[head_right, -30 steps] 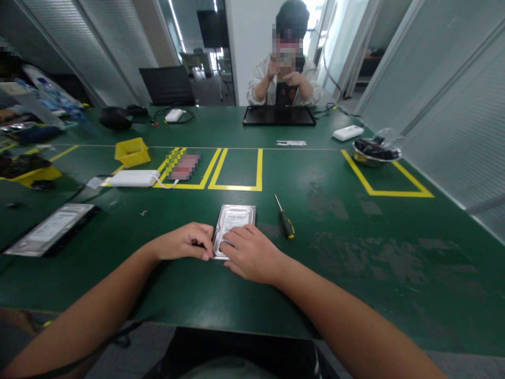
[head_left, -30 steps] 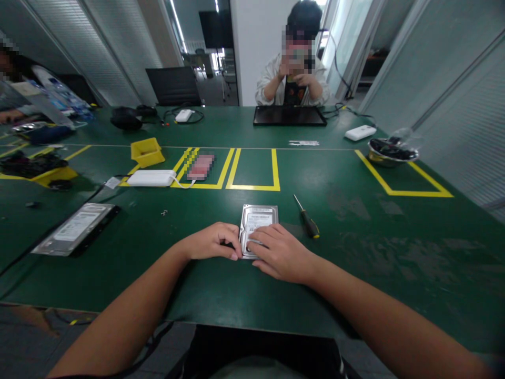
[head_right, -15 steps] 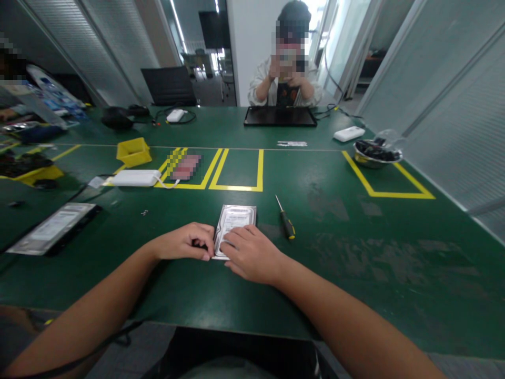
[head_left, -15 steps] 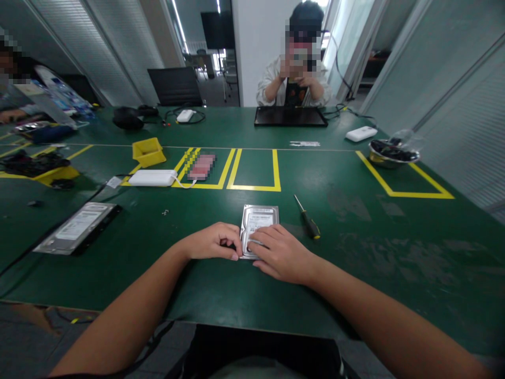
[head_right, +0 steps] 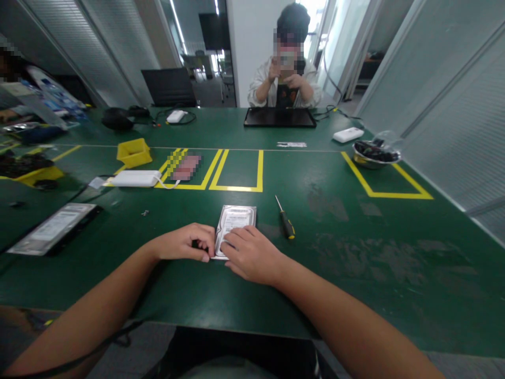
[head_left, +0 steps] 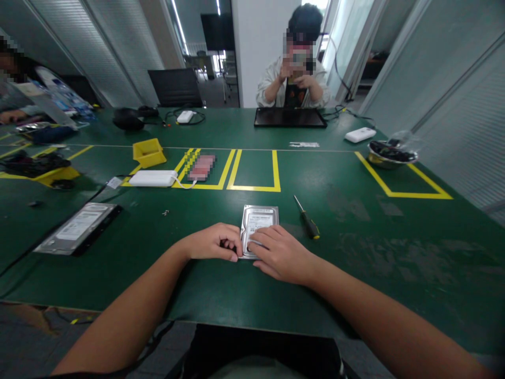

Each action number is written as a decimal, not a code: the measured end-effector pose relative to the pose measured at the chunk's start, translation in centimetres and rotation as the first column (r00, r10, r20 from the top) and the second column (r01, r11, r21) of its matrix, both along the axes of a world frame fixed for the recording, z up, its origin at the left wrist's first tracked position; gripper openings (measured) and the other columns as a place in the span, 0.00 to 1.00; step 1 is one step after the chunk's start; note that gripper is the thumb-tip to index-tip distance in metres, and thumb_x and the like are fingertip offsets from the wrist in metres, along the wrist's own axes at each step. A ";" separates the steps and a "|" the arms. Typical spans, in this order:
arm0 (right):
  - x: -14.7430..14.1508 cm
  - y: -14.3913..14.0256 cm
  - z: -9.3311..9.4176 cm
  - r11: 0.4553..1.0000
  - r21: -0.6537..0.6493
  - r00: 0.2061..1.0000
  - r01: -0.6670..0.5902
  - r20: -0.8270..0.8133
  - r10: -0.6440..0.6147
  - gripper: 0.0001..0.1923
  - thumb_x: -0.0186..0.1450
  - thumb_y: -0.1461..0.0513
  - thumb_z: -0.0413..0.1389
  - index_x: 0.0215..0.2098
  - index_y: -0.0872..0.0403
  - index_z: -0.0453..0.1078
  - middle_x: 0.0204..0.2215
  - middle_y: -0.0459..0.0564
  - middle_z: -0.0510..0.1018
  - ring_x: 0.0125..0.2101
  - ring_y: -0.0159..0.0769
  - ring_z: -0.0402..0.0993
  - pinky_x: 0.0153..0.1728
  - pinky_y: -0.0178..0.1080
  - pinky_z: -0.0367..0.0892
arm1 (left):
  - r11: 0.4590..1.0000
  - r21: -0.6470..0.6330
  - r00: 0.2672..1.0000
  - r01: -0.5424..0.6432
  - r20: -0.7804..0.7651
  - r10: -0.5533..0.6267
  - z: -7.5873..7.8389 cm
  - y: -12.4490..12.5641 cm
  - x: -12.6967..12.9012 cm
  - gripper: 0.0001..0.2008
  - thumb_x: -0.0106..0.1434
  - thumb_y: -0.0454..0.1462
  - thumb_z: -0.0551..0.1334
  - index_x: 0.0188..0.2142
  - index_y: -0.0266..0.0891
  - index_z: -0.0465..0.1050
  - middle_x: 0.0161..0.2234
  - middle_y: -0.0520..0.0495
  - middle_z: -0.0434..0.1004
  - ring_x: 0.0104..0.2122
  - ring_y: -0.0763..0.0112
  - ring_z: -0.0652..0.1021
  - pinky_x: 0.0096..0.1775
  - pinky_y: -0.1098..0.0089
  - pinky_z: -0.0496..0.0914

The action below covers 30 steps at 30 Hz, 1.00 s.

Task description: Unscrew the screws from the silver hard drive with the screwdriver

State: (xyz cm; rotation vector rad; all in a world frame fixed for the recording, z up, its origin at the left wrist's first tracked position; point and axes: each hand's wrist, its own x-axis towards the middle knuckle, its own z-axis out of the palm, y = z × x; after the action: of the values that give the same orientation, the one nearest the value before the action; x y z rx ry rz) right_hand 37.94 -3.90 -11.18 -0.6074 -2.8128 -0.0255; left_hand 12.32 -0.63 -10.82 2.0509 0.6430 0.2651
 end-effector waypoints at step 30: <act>3.7 2.2 2.7 0.512 0.131 0.460 0.849 0.295 -0.838 0.13 0.67 0.61 0.48 0.47 0.56 0.66 0.42 0.61 0.72 0.41 0.50 0.73 0.32 0.42 0.68 | 0.999 0.044 1.000 0.008 -0.003 -0.008 0.2 -0.1 0.0 0.05 0.61 0.35 0.68 0.36 0.37 0.79 0.32 0.50 0.71 0.31 0.75 0.69 0.34 0.74 0.65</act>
State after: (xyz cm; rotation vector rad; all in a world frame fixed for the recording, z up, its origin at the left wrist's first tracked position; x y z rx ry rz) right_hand 41.66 -1.71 -8.46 -2.1395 -2.4256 -0.2914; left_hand 12.28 -0.74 -10.61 2.0962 0.6359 0.2738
